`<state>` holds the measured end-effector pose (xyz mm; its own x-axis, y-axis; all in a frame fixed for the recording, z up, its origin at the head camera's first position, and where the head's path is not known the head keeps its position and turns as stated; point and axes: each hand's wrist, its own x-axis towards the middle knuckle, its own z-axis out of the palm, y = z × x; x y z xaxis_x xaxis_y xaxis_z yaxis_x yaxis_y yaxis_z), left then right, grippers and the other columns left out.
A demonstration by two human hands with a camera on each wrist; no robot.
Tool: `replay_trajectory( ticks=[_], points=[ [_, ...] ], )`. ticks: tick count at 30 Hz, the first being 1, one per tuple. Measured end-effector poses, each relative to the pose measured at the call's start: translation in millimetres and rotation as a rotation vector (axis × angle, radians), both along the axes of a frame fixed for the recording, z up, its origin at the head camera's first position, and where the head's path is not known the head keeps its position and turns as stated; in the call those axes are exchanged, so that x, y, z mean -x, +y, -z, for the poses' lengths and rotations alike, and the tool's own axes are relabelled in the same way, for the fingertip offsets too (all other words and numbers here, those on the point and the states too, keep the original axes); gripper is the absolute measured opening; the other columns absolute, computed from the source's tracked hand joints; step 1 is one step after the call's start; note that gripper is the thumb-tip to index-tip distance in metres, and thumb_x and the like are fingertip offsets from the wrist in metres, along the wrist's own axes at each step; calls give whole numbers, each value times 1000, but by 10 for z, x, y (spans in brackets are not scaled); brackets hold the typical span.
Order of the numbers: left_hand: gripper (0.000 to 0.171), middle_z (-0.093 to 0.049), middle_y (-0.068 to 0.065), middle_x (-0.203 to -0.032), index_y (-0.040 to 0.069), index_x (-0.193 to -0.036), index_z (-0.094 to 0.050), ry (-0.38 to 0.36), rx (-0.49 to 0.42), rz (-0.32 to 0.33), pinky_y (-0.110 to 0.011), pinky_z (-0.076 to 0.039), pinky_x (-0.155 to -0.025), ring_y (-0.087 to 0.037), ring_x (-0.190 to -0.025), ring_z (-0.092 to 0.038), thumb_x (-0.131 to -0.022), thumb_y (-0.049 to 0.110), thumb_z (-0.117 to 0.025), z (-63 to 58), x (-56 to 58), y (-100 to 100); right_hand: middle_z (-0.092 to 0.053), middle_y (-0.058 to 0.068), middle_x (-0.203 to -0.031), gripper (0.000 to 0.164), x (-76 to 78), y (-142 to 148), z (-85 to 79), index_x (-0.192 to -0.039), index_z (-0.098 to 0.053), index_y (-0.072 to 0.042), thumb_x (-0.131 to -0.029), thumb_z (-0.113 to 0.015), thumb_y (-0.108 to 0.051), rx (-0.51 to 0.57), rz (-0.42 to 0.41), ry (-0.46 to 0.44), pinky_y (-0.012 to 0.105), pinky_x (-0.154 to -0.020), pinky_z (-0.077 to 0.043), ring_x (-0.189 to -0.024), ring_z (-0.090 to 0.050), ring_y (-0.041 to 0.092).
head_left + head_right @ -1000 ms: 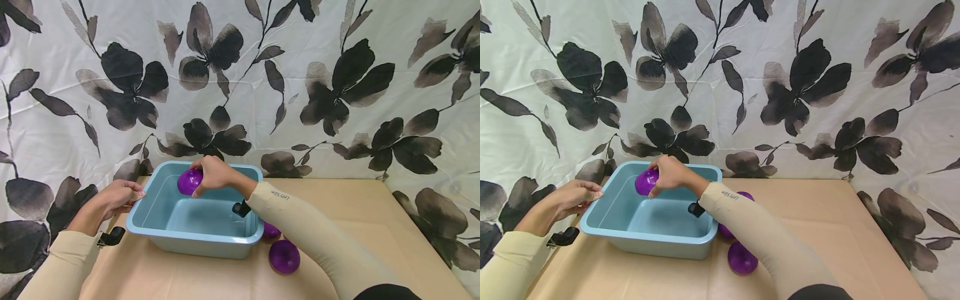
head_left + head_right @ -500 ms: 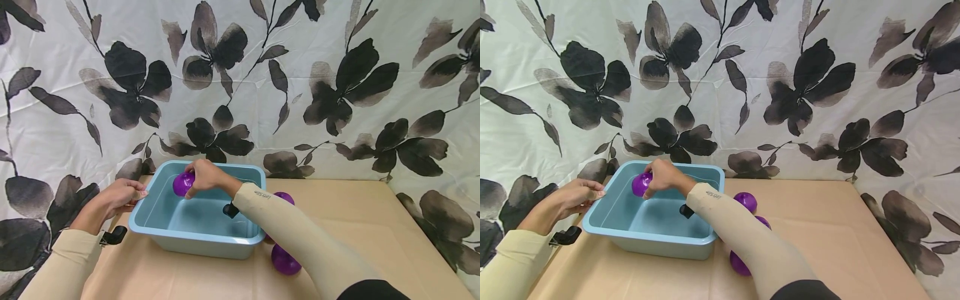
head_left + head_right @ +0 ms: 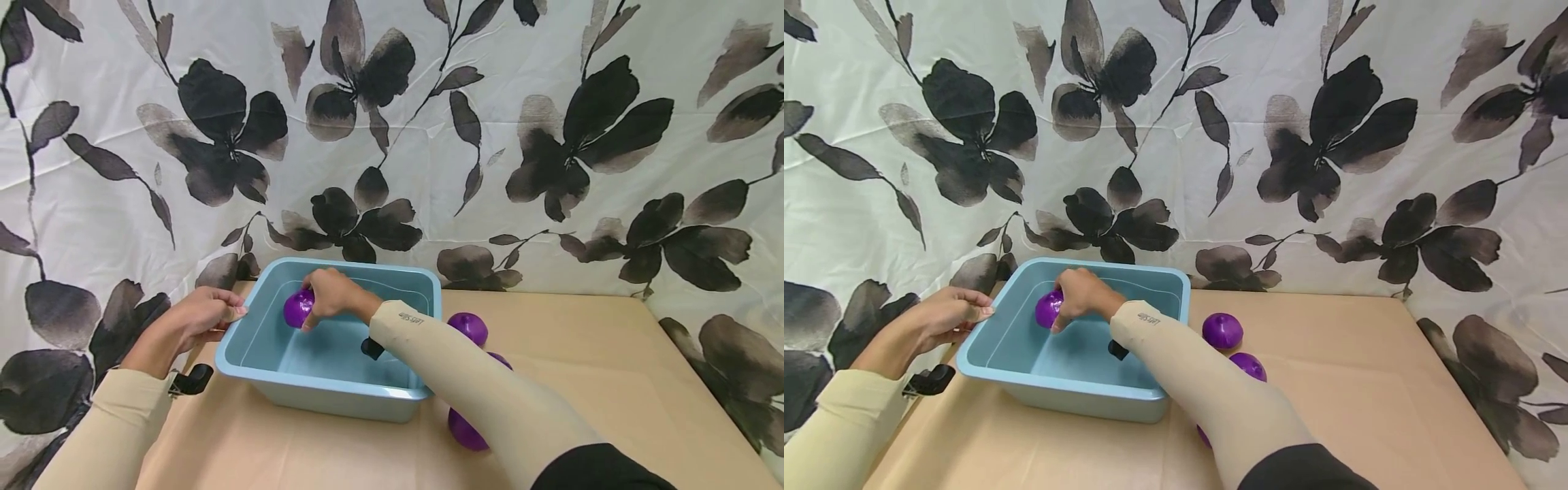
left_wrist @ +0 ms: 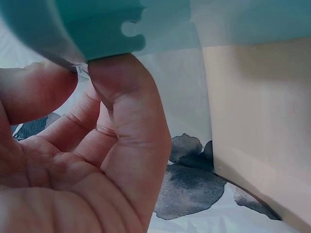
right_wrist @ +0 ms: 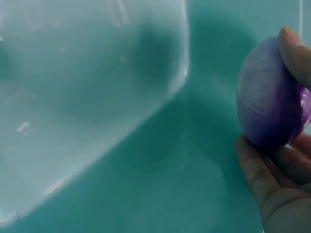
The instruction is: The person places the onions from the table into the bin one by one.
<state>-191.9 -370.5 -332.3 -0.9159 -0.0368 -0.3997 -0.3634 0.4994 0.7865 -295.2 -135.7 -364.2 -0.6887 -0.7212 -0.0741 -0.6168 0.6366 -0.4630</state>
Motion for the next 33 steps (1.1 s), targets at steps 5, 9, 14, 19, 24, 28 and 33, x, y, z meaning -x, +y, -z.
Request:
replay_trajectory(
  ticks=[5,9,14,19,24,28,33],
  points=[
    [32,-64,0,-87,-9,-127,-56,4,16,-2,-30,-59,-70,-13,-77,-64,-101,10,-60,-13,-15,-6,-71,9,-129,77,-45,-60,72,-136,-63,-4,-74,-97,-35,-13,38,-32,32,-98,-59,-113,-68,21],
    [30,-64,1,-87,-8,-125,-57,5,17,3,-30,-59,-70,-13,-77,-64,-101,10,-61,-30,-14,-11,-68,7,-134,78,-51,-84,103,-140,-61,-8,-75,-96,-32,-58,40,-42,34,-105,-56,-119,-64,21],
    [33,-64,0,-86,-9,-128,-57,10,32,0,-30,-58,-69,-13,-77,-63,-102,11,-60,-35,-11,-1,-66,5,-137,78,-43,-97,159,-142,-59,-12,-76,-96,-31,-140,15,-39,34,-108,-54,-122,-62,20],
    [33,-64,-1,-87,-9,-129,-58,8,38,-7,-31,-58,-69,-15,-78,-62,-102,11,-60,-5,-15,48,-64,5,-142,83,-53,-73,227,-148,-54,-14,-77,-94,-32,-216,-6,-45,35,-110,-53,-127,-62,20],
    [32,-64,-1,-86,-9,-127,-58,12,32,-13,-31,-58,-69,-15,-78,-62,-102,10,-60,9,-28,61,-60,5,-147,89,-77,-52,253,-155,-45,-16,-81,-91,-33,-279,-21,-67,38,-115,-49,-133,-58,20],
    [34,-66,-1,-86,-10,-129,-57,14,25,-7,-31,-59,-69,-14,-78,-64,-103,10,-59,14,-25,41,-57,5,-151,90,-115,-40,136,-160,-36,-20,-87,-86,-36,-352,-49,-59,41,-116,-49,-136,-56,21],
    [33,-66,0,-86,-10,-128,-58,12,20,-1,-30,-59,-69,-13,-78,-64,-103,11,-60,9,-4,13,-49,7,-160,88,-100,87,-224,-164,-31,-20,-92,-80,-37,-343,-101,-74,46,-119,-46,-148,-48,25]
  ],
)
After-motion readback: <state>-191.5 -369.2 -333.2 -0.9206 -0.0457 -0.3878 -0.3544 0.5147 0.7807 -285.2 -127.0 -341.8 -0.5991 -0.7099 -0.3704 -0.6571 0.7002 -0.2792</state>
